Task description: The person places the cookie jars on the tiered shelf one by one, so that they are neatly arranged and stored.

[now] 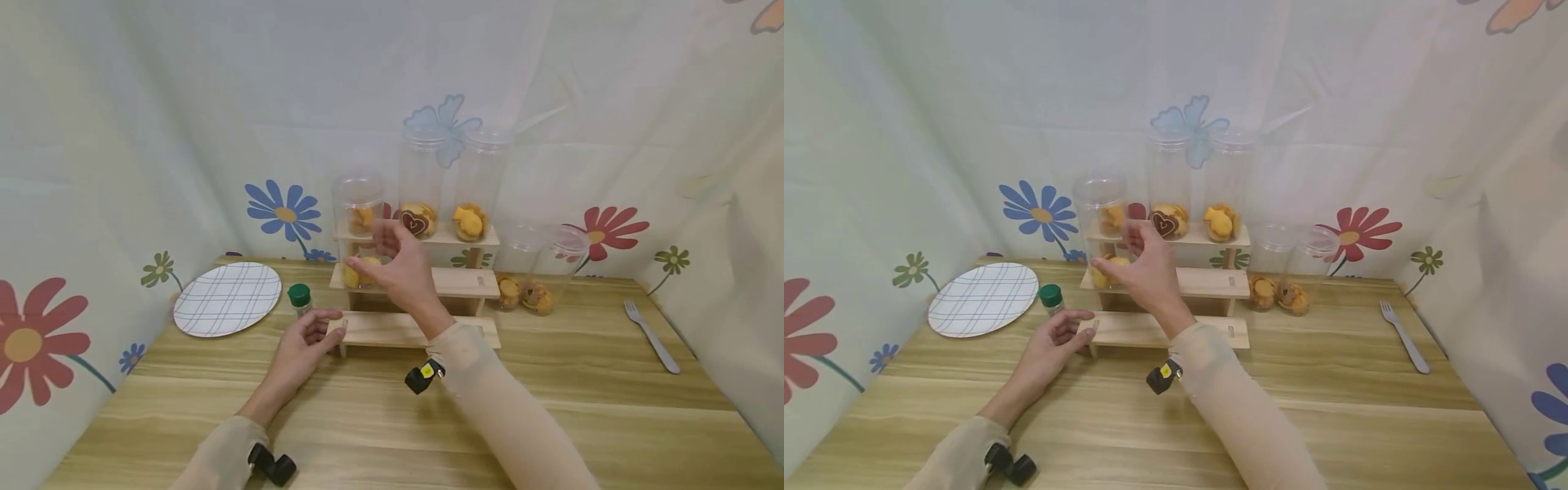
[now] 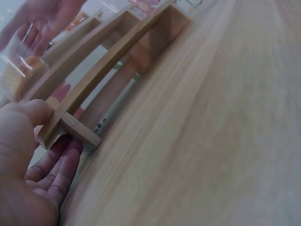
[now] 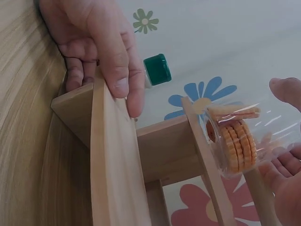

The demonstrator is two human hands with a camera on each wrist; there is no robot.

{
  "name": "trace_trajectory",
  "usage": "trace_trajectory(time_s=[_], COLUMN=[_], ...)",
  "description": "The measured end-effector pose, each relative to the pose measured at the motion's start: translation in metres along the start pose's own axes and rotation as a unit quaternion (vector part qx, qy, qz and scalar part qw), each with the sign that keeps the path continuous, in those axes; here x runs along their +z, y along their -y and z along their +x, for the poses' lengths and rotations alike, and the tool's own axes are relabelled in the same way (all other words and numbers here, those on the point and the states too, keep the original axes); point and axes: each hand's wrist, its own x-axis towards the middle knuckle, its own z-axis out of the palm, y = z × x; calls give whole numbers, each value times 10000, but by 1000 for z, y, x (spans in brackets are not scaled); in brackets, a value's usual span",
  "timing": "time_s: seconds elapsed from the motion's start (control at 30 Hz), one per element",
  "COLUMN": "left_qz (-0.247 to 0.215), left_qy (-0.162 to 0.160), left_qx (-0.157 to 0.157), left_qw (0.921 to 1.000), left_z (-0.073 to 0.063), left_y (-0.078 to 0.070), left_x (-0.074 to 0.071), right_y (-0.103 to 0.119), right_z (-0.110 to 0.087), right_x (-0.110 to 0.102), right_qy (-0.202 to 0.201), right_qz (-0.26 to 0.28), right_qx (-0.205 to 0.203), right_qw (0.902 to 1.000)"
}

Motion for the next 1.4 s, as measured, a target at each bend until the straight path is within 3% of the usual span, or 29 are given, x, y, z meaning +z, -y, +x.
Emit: trace_trajectory(time_s=[0.4,0.83,1.4], left_qz=[63,-48,-51], left_qy=[88,102,25], left_qx=[-95,-76,-96], left_qw=[9999,9999,9999], left_z=[2,2,0], left_y=[1,1,0], left_x=[4,1,-1], right_y=[-9,-14,-10], right_z=[-3,-3,-17], right_x=[6,10,14], right_qy=[-189,-259,-390], right_qz=[-168,-816,-993], right_qx=[-128,-47,-73], right_qw=[9996,9963,9943])
